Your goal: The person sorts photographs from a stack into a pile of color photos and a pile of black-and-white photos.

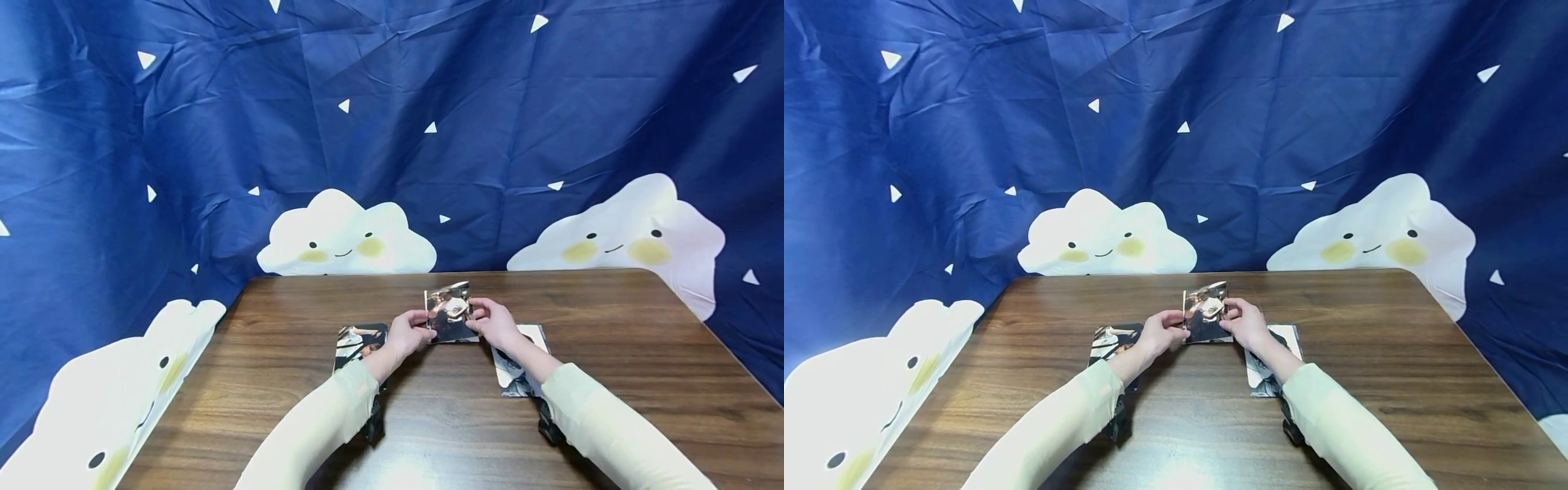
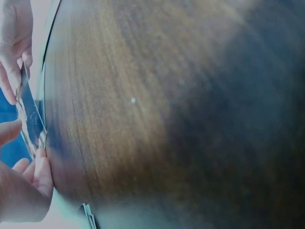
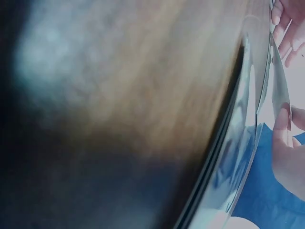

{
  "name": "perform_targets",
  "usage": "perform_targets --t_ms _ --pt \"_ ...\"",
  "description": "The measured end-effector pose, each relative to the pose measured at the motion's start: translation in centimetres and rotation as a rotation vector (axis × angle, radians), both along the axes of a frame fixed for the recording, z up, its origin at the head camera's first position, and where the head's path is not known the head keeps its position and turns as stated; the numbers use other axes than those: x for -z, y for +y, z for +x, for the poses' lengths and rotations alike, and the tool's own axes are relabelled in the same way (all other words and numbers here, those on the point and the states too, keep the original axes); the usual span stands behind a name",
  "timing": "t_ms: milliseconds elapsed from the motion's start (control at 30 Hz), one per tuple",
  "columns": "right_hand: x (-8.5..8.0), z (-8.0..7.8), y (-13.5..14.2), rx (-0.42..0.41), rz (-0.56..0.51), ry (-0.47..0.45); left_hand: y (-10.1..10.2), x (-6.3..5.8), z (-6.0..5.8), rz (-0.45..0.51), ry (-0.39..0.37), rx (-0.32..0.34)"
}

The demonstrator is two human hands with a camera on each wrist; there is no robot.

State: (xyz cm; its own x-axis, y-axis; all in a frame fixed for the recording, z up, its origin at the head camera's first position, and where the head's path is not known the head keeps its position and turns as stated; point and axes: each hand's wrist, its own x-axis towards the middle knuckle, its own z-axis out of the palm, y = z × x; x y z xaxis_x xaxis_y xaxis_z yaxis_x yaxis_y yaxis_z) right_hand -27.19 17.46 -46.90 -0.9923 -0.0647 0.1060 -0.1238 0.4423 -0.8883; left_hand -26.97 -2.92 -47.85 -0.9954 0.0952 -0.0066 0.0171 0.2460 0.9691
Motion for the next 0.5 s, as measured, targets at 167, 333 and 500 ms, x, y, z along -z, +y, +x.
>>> perform_targets --t_ms 167,333,500 --pt "-0.5 0.4 0.0 0.007 -0.01 0.011 0.0 0.0 -0.1 0.019 -0.015 -0.027" --pt "-0.8 0.7 -0.1 -0.009 -0.066 0.012 -0.1 0.0 -0.2 0.038 -0.008 -0.031" --pt "-1.2 1.1 -0.4 -0.031 -0.092 0.011 -0.4 -0.1 0.0 0.067 -0.002 -0.031"
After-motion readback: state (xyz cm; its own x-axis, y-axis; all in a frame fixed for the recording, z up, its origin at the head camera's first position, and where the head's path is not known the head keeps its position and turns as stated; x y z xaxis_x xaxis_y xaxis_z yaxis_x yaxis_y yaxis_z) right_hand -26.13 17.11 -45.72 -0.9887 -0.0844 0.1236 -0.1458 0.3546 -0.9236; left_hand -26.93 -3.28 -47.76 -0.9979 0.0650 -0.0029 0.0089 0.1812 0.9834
